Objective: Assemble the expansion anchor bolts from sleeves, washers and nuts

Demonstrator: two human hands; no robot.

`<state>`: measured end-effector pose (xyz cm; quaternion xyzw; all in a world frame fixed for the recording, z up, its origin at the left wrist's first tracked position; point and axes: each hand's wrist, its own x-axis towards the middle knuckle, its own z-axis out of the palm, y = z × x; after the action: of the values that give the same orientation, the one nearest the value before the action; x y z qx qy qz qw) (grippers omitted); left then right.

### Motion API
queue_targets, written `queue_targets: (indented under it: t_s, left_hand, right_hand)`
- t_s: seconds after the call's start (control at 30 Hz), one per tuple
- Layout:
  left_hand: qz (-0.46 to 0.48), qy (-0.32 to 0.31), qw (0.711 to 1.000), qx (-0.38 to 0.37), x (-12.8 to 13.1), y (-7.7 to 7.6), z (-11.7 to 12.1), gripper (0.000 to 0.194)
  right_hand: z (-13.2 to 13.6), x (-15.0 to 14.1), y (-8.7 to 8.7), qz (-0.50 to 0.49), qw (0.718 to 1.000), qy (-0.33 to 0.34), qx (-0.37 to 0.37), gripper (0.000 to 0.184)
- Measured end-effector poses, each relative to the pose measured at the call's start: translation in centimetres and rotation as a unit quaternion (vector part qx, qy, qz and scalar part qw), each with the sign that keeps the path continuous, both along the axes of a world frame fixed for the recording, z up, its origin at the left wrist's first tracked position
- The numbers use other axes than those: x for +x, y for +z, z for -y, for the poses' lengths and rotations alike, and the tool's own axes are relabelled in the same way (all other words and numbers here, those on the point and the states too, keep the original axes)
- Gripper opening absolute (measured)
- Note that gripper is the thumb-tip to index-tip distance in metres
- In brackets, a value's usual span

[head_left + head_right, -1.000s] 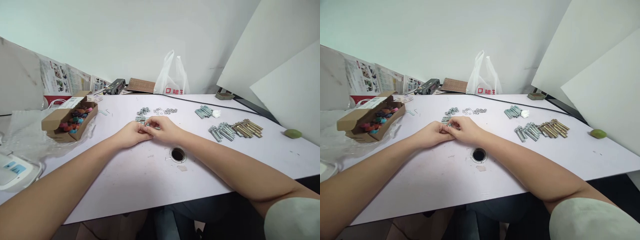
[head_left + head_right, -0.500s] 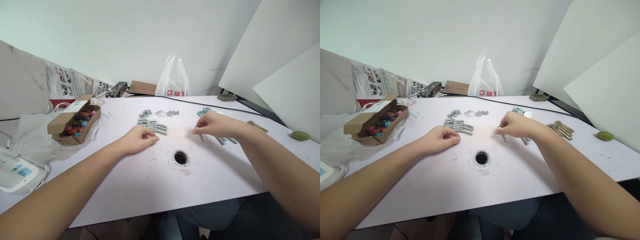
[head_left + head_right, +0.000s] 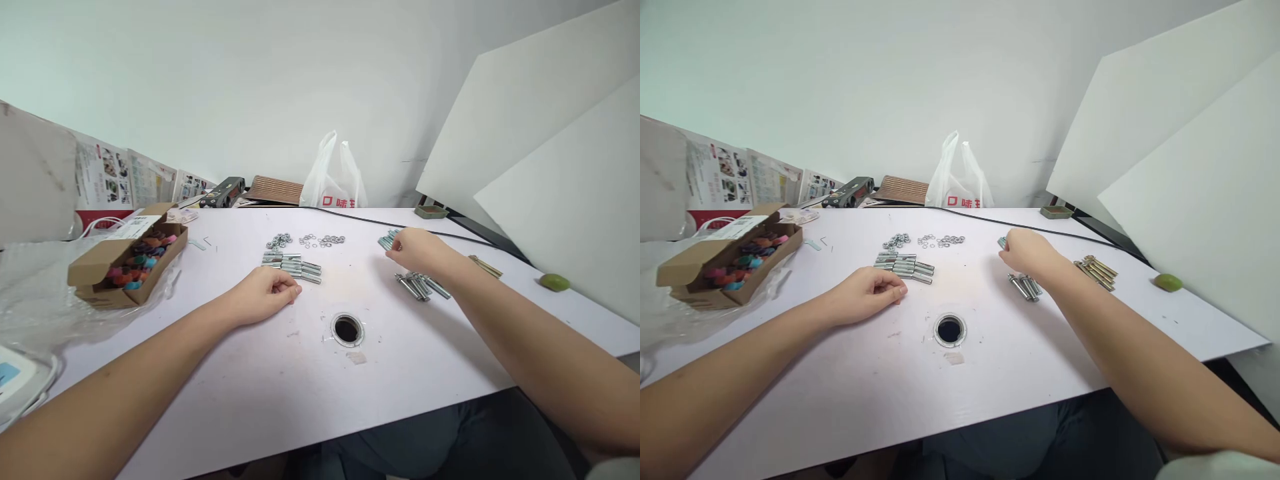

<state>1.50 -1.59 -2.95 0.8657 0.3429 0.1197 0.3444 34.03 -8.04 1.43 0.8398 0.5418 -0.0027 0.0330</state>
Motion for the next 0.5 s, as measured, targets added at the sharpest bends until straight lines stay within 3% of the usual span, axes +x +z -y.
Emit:
queue_targets:
  t_s: [0.1,0.2,0.5]
  left_hand:
    - [0.001,-0.001,1.000,0.003,0.0,0.1,0.0,0.035]
    - [0.002,-0.004,1.000,0.006,-0.1,0.0,0.0,0.035]
    - [0.010,-0.006,1.000,0.006,-0.1,-0.3,-0.2,0.032]
  right_hand:
    - [-2.9,0.8,-0.3,0.022,0.999,-0.032,-0.004,0.014]
    - [-4.9,2.0,-1.3,0.019,0.998,-0.054,-0.015,0.023]
    - [-5.6,2.6,-2.7,0.038,0.998,-0.044,-0.002,0.022]
